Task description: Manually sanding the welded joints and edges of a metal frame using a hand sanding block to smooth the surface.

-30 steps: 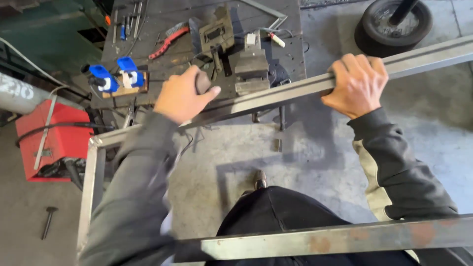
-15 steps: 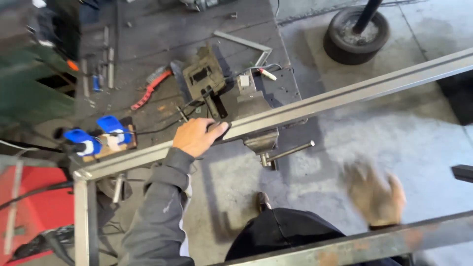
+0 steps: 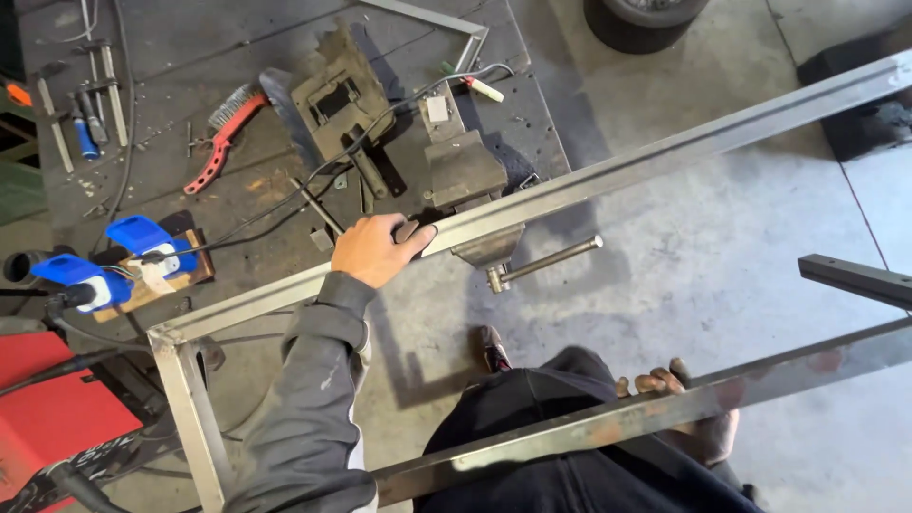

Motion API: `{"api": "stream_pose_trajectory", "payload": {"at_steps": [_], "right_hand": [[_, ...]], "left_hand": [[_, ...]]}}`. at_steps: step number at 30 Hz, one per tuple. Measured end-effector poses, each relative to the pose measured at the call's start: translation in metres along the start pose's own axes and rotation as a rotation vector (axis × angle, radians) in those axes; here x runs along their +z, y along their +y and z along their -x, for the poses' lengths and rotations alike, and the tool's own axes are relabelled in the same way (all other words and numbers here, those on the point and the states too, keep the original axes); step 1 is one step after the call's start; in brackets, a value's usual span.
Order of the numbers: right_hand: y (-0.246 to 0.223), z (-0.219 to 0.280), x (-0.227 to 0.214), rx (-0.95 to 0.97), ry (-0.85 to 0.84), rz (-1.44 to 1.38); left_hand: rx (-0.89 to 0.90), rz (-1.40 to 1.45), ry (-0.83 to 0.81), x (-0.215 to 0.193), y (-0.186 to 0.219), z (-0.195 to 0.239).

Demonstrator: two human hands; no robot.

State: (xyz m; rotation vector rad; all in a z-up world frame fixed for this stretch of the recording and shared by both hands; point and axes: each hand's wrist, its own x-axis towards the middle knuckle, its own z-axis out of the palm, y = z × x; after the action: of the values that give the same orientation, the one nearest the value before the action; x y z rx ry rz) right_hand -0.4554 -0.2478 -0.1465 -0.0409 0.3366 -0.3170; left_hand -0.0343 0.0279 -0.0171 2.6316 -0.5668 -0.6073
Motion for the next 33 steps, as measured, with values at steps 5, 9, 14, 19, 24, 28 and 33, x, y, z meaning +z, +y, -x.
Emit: {"api": "stream_pose_trajectory", "payload": {"at_steps": [5, 9, 14, 19, 24, 28, 33], "right_hand": [[-0.003, -0.003, -0.011, -0.135, 0.215, 0.157], [-0.011, -0.01, 0.01, -0.133, 0.277, 0.312], [-0.101, -0.01, -0.033, -1.109, 0.716, 1.289], [-0.078, -0.055, 0.154, -1.005, 0.229, 1.911], [0.02, -0.129, 0.252, -0.609, -0.479, 2.498], [0.056, -0.164, 0.219, -0.583, -0.643, 2.973], [0.068, -0.177, 0.174, -0.459, -0.748, 3.175]], "left_hand": [[0.054, -0.061, 0.082, 0.011, -0.002, -0.002], [0.077, -0.078, 0.14, 0.004, 0.002, -0.009], [0.095, -0.14, 0.181, 0.008, 0.003, -0.011], [0.097, -0.142, 0.16, 0.008, 0.007, -0.016], [0.099, -0.079, 0.172, 0.005, 0.014, -0.014], [-0.036, -0.144, -0.07, -0.007, 0.015, -0.026], [-0.016, -0.138, -0.102, -0.01, 0.009, -0.027]]}}
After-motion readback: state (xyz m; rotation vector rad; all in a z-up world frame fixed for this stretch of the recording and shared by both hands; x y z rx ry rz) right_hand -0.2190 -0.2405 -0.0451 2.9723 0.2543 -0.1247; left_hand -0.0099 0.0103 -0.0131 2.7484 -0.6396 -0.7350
